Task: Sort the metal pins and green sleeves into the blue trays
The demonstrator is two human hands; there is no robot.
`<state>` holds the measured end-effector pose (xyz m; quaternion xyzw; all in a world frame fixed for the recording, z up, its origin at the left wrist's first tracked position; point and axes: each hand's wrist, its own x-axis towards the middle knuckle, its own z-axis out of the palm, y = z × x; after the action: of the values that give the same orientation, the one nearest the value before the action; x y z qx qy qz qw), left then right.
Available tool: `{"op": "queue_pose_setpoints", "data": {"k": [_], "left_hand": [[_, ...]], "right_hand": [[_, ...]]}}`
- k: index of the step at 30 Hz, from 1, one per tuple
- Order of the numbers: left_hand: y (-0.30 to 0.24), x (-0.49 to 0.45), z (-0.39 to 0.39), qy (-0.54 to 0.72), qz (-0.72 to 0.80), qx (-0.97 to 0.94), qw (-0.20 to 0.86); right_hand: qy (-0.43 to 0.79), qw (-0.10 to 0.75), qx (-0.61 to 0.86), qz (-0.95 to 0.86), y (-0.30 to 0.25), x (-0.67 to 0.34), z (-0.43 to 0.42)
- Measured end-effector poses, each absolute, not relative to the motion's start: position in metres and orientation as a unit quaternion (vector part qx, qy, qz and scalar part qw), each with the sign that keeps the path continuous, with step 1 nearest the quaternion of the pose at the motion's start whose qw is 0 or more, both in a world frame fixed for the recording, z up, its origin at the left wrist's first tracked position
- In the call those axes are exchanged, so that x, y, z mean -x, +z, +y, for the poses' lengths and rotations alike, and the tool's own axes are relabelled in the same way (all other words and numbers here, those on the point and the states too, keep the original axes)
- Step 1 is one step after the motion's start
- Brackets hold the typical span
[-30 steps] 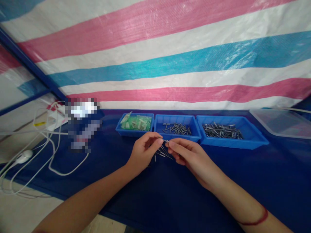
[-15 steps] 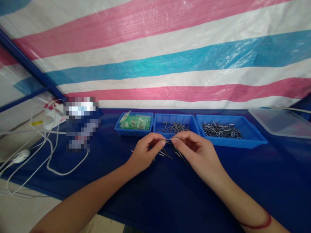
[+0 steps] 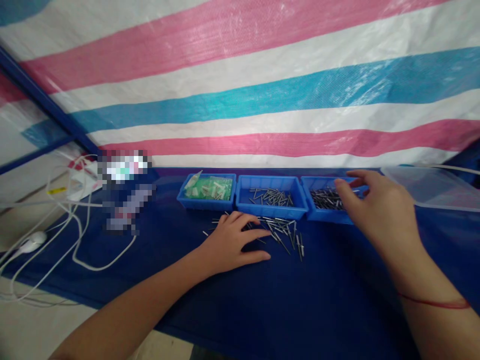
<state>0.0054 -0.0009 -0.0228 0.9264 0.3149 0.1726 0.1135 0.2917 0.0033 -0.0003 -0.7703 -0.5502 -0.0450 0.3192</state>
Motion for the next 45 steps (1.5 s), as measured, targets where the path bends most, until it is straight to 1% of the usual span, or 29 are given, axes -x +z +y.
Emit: {"op": "queue_pose_setpoints", "data": {"k": [5,12,14,17,20,23,26,31,35,38,45], "left_hand": [[-0.025,-0.007,-0.001,0.143,0.31,-0.934,0.106],[-0.027,-0.009,0.003,0.172,0.337,-0.923,0.068],[-0.027,-0.008,0.004,0.186,0.352,-0.916,0.057],[-0.026,-0.007,0.005,0.202,0.362,-0.908,0.058],[-0.023,-0.007,0.006,0.229,0.371,-0.897,0.071],[-0.019,-0.008,0.006,0.282,0.371,-0.878,0.107],[-0.014,-0.01,0.003,0.358,0.365,-0.843,0.169],[-0.01,-0.014,-0.003,0.431,0.383,-0.768,0.278],[-0.013,-0.015,-0.003,0.438,0.416,-0.724,0.335],[-0.015,-0.015,-0.002,0.422,0.419,-0.716,0.365],[-0.014,-0.014,-0.002,0.421,0.401,-0.724,0.372]], "right_hand": [[-0.032,0.36,0.702,-0.614,-0.003,-0.268,-0.002],[-0.054,0.4,0.539,-0.739,-0.002,-0.216,-0.02],[-0.025,0.394,0.509,-0.765,-0.006,-0.209,-0.021],[0.032,0.358,0.487,-0.796,-0.01,-0.203,-0.021],[0.051,0.339,0.481,-0.807,-0.013,-0.2,-0.02],[0.055,0.335,0.471,-0.814,-0.013,-0.199,-0.02],[0.074,0.334,0.456,-0.821,-0.014,-0.196,-0.021],[0.154,0.329,0.456,-0.812,-0.017,-0.189,-0.023],[0.225,0.344,0.482,-0.774,-0.019,-0.185,-0.024],[0.246,0.359,0.49,-0.755,-0.022,-0.184,-0.024],[0.288,0.359,0.492,-0.739,-0.022,-0.182,-0.025]]}}
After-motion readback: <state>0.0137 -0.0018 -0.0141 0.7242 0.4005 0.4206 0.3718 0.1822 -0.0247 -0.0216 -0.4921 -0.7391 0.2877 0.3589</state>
